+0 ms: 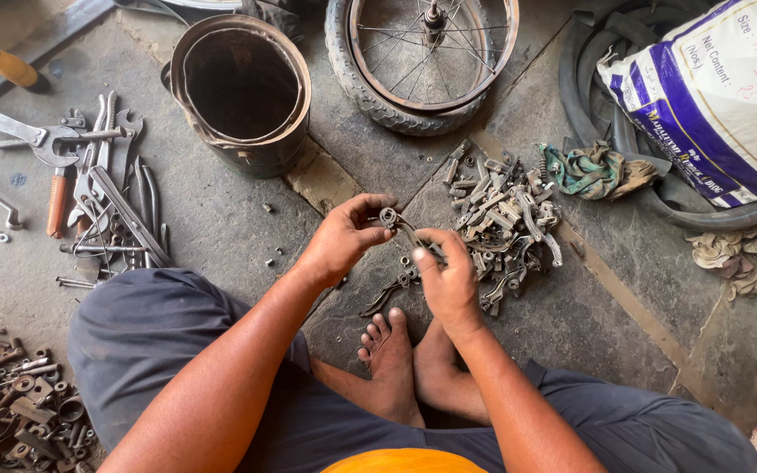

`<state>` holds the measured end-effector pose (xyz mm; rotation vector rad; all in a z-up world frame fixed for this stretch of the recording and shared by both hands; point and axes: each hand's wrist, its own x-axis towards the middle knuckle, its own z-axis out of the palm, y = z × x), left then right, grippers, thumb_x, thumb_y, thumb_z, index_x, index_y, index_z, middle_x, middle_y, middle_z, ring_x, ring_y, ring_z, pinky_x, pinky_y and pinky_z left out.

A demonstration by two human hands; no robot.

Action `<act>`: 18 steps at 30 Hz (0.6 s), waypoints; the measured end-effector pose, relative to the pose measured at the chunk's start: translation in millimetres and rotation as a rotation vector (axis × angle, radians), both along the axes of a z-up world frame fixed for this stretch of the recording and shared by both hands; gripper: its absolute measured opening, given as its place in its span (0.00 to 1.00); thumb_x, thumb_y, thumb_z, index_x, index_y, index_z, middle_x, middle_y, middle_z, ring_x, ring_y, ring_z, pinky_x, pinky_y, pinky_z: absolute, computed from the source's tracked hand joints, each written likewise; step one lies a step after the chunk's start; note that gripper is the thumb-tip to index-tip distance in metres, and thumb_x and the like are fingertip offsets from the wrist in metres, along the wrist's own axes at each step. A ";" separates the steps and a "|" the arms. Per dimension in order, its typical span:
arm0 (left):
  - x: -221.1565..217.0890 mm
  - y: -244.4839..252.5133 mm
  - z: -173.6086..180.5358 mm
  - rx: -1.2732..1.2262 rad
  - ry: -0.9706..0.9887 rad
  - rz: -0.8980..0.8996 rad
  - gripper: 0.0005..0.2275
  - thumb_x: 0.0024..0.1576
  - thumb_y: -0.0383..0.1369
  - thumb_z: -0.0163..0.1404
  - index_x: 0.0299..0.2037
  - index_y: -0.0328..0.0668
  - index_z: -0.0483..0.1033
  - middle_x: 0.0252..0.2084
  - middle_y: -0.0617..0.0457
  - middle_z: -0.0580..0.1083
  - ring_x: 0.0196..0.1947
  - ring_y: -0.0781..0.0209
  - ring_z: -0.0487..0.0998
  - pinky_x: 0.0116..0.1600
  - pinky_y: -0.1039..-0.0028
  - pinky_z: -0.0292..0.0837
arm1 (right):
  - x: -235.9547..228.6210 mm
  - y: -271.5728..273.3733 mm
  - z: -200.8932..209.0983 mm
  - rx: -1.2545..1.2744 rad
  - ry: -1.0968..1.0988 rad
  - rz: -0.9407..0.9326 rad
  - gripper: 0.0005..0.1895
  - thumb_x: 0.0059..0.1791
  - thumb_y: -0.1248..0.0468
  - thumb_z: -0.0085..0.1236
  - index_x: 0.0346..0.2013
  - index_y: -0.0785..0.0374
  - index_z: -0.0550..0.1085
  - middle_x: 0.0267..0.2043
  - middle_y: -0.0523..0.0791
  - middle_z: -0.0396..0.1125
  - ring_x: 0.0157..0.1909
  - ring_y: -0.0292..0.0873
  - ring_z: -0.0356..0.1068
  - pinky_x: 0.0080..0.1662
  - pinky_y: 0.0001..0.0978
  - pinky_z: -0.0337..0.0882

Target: The person sits on the floor and sorts small metal parts from a container onto the ground. They pick up individual pieces, inspect them, and place them into piles or back into the container.

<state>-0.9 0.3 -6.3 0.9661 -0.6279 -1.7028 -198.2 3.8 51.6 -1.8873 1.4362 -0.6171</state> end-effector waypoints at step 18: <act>30.9 -14.1 -36.2 0.256 0.056 0.378 0.16 0.62 0.32 0.49 0.58 0.32 0.71 0.43 0.44 0.79 0.38 0.56 0.83 0.44 0.69 0.81 | 84.3 -55.7 39.4 -0.001 0.063 -0.050 0.07 0.53 0.65 0.53 0.42 0.63 0.77 0.37 0.48 0.73 0.36 0.49 0.78 0.41 0.39 0.73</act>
